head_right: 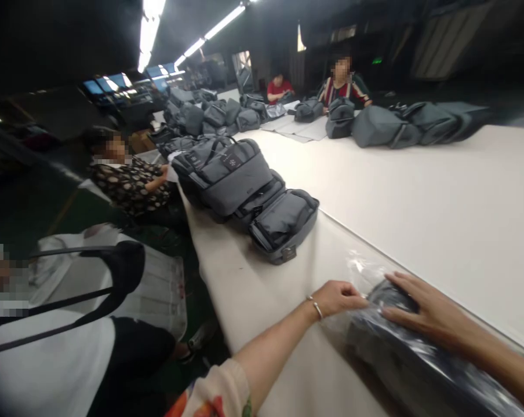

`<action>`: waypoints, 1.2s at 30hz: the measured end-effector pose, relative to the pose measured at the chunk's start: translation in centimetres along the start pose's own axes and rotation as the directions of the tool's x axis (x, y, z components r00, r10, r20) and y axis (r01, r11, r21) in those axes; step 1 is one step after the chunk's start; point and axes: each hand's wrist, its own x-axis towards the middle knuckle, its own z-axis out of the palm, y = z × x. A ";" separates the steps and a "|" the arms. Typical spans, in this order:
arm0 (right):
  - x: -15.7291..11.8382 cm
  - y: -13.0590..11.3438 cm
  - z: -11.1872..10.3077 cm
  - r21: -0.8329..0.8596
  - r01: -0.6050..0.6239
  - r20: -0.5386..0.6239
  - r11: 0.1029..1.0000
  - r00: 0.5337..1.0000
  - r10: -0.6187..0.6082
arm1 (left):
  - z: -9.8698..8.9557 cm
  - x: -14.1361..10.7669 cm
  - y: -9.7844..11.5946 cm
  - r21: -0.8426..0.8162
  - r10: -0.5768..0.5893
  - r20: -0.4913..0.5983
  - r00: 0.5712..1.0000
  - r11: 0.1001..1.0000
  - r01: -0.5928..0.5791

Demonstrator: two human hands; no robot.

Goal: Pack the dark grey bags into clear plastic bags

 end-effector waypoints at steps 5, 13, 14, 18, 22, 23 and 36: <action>-0.8 -7.5 -4.2 -0.041 -0.146 0.096 0.988 0.984 0.149 | -1.4 -0.5 0.8 0.150 0.090 -0.169 0.982 0.987 -0.065; -9.6 -12.0 -5.8 -0.120 -0.082 -0.039 0.989 0.996 0.078 | -2.4 -5.5 3.9 0.345 0.473 -0.054 0.880 0.835 -0.428; -10.4 -12.4 -4.9 -0.182 -0.061 0.004 0.981 0.998 0.063 | -1.7 -5.7 4.2 0.351 0.485 0.055 0.873 0.809 -0.471; -11.7 -12.5 -3.0 -0.339 -0.053 0.028 0.939 0.997 0.067 | 0.2 -4.6 3.8 0.355 0.440 0.278 0.854 0.779 -0.517; -14.6 -10.8 -3.9 -0.395 -0.178 -0.233 0.901 0.968 0.090 | -1.2 -3.4 1.8 0.388 0.400 0.115 0.909 0.825 -0.412; -15.7 -10.2 -4.0 -0.396 -0.222 -0.288 0.891 0.951 0.108 | -1.9 -3.5 1.2 0.393 0.386 0.051 0.921 0.840 -0.374; -23.1 -5.6 -3.5 -0.017 -0.524 -0.563 0.852 0.709 0.425 | -2.7 -6.6 -4.5 -0.170 -0.198 -0.173 0.965 0.971 0.168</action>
